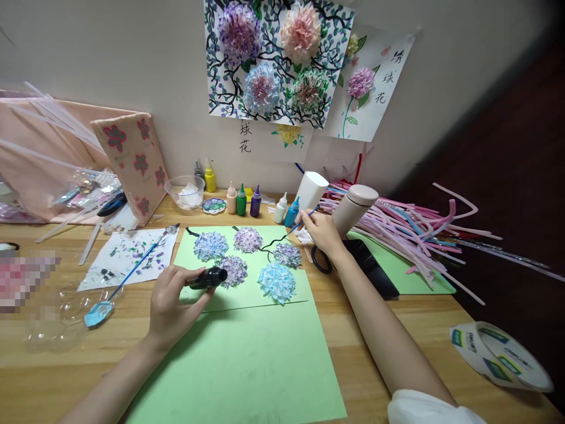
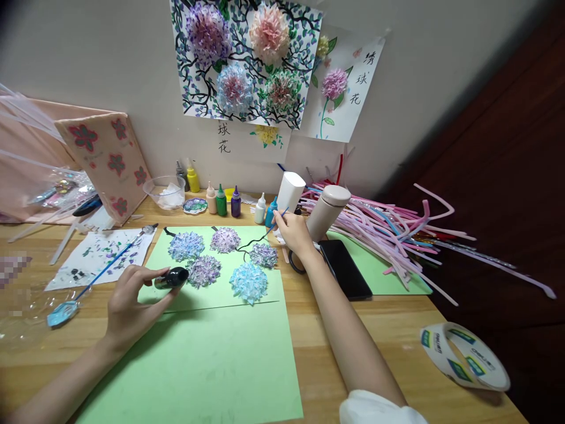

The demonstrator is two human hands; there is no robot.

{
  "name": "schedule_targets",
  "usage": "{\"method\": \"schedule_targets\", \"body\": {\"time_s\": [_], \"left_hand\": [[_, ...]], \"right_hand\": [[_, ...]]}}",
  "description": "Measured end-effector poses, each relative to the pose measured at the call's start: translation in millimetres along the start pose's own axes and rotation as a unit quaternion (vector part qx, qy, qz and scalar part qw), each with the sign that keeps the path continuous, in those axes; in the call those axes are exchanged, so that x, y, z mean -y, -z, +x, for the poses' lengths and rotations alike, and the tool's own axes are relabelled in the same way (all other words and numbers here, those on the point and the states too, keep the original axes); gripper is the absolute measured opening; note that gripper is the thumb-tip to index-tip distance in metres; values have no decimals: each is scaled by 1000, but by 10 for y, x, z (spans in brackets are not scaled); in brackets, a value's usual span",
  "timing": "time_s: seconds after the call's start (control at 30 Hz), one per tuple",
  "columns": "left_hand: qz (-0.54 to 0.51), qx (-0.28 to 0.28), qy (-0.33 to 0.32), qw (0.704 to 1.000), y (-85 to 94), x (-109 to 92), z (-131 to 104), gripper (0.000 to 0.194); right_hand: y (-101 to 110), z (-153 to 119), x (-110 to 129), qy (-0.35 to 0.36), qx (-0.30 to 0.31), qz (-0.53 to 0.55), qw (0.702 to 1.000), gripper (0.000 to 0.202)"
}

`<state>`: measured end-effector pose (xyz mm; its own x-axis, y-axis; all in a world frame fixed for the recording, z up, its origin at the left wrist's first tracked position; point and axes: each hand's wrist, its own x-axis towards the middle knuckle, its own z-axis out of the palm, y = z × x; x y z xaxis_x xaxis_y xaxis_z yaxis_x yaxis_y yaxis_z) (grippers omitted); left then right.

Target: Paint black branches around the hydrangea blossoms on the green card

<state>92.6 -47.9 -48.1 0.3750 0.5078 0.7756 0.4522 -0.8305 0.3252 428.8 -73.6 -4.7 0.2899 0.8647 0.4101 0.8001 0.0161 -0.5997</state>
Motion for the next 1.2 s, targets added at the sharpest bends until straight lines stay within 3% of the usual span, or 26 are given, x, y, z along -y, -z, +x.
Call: {"method": "schedule_targets", "body": {"time_s": [1.2], "left_hand": [[-3,4,11,1000,-4,-5,2,28]], "right_hand": [[45,13,5,8,-10,-38,999,38]]}}
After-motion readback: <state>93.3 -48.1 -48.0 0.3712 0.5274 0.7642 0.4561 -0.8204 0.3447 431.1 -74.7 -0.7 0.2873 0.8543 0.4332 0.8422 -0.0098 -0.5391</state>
